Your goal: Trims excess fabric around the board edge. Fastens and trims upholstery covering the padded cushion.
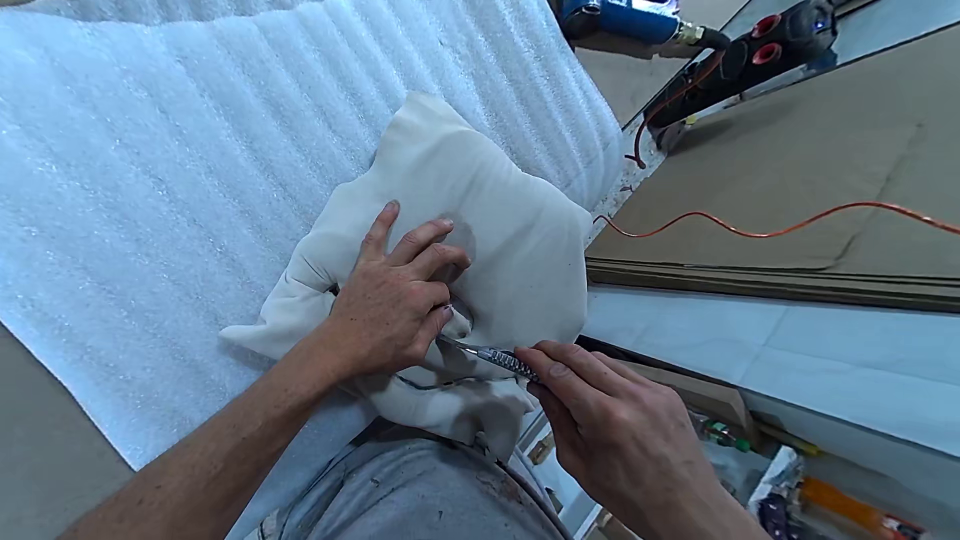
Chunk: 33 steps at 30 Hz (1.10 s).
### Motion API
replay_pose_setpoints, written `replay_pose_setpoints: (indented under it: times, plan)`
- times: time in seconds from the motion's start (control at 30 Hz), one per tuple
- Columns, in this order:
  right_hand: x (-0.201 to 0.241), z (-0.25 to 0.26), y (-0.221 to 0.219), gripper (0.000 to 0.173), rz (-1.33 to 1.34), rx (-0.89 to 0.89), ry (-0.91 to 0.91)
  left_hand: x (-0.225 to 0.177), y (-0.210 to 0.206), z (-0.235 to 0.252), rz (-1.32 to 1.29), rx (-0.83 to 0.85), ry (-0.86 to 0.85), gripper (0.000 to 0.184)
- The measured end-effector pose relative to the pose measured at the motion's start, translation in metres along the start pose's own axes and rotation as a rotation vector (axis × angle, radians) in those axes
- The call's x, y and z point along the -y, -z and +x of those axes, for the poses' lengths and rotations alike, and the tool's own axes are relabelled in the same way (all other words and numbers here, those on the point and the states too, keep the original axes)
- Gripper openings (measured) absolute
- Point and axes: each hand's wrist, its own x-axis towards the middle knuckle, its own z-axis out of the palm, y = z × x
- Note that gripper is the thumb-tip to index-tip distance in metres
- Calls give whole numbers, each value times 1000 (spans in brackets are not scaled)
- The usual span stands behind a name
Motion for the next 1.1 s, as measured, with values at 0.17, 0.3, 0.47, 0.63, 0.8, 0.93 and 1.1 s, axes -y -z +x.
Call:
replay_pose_setpoints:
  times: [0.17,0.3,0.47,0.63,0.8,0.93,1.1]
  plan:
    - [-1,3,4,31,-13,23,5,1,0,0,-12,-1,-4,34]
    - [-2,4,9,32,-9,57,3,0,0,0,-24,-10,-5,34]
    - [1,10,8,31,-16,75,13,-1,0,0,-33,-13,1,35]
    - [1,14,9,30,-30,92,29,1,-1,0,-33,-20,7,34]
    - [-1,19,12,29,-40,100,54,2,-1,0,-41,-29,9,33]
    - [-5,20,14,30,-54,113,66,3,-1,1,-35,-20,13,34]
    - [-5,22,17,30,-86,123,87,3,-2,1,-34,-33,19,33]
